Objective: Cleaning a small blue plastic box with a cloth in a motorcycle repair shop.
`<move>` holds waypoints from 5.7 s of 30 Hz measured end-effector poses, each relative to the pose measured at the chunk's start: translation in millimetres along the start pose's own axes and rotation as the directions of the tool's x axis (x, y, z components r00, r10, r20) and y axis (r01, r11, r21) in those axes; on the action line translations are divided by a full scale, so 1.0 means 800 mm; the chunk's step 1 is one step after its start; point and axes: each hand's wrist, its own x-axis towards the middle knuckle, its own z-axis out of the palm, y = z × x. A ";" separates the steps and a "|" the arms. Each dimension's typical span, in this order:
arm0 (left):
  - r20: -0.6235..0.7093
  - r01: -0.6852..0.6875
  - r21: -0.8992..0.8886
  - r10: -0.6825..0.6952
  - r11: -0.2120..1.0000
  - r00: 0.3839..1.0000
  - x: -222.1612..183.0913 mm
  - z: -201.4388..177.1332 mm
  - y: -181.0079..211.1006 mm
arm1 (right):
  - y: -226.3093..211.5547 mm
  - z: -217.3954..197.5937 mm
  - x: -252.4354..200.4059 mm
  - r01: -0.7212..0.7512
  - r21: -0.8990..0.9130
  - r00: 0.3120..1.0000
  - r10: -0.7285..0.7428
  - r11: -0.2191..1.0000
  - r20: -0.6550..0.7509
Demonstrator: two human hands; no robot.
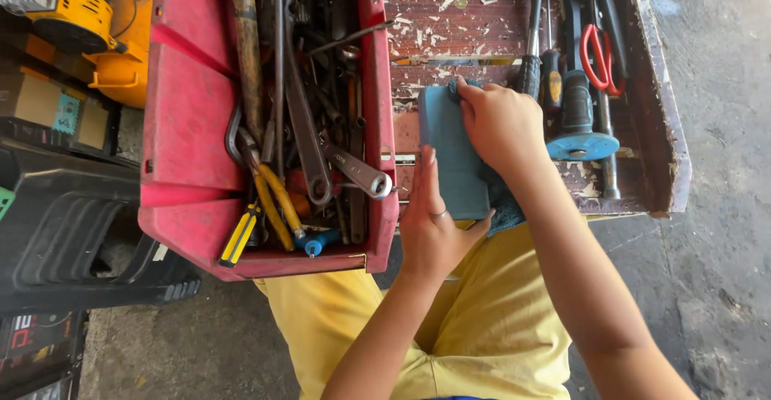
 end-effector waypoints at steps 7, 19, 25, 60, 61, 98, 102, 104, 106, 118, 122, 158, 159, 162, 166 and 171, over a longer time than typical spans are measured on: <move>0.027 0.036 0.023 -0.036 0.999 0.999 -0.010 0.007 -0.007 | -0.035 -0.014 -0.070 0.114 -0.140 0.977 -0.137 0.984 -0.166; -0.039 0.001 0.148 0.004 0.989 0.999 -0.005 0.013 -0.009 | -0.022 -0.017 -0.034 0.221 -0.075 0.954 -0.232 0.972 -0.191; -0.002 0.015 0.061 -0.015 0.998 1.000 0.005 0.004 0.000 | -0.002 -0.023 0.010 0.147 0.155 0.986 -0.157 0.977 0.051; -0.051 0.029 0.045 -0.027 0.999 0.998 0.004 0.007 0.002 | -0.011 0.022 0.053 -0.021 0.107 0.998 0.015 0.994 0.060; -0.050 0.029 0.049 -0.026 0.998 0.998 0.003 0.005 0.003 | -0.011 0.016 0.047 -0.021 0.112 0.998 0.014 0.994 0.061; -0.145 -0.012 0.059 0.020 0.998 0.989 -0.006 0.023 -0.014 | -0.035 -0.031 0.017 0.209 0.168 0.958 -0.236 0.963 0.160; -0.129 0.038 0.101 -0.025 0.994 0.991 -0.013 0.027 -0.016 | -0.016 0.018 0.061 0.055 0.143 0.987 -0.076 0.988 0.143; -0.124 0.020 0.116 -0.005 0.993 0.992 -0.011 0.028 -0.018 | -0.020 0.007 0.056 0.094 0.146 0.988 -0.111 0.985 0.110; -0.117 0.022 0.128 -0.007 0.992 0.993 -0.010 0.022 -0.014 | -0.029 -0.006 0.038 0.140 0.143 0.984 -0.154 0.980 0.094; -0.110 -0.019 0.071 0.026 0.997 0.994 0.000 0.011 0.001 | -0.030 -0.019 -0.006 0.028 0.162 0.996 -0.041 0.986 0.076; -0.108 -0.009 0.093 0.019 0.996 0.994 0.003 0.005 0.005 | -0.034 -0.023 -0.007 0.043 0.125 0.998 -0.047 0.991 0.036; -0.116 -0.016 0.159 0.035 0.987 0.993 -0.004 0.019 -0.008 | -0.004 0.007 0.015 -0.116 0.408 0.993 0.104 0.906 0.052; -0.121 -0.013 0.173 0.035 0.985 0.992 0.000 0.019 -0.009 | -0.009 0.002 0.023 -0.137 0.376 0.989 0.109 0.916 0.096; -0.130 -0.017 0.151 0.037 0.988 0.991 0.007 0.013 -0.001 | -0.017 -0.025 0.031 -0.183 0.283 0.957 0.105 0.941 0.269; -0.142 -0.007 0.174 0.032 0.985 0.989 0.006 0.015 0.001 | -0.019 -0.037 0.023 -0.127 0.190 0.953 0.067 0.974 0.295; -0.123 -0.019 0.195 0.044 0.981 0.991 0.003 0.013 -0.002 | -0.031 -0.075 0.003 0.069 0.247 0.946 -0.142 0.966 0.290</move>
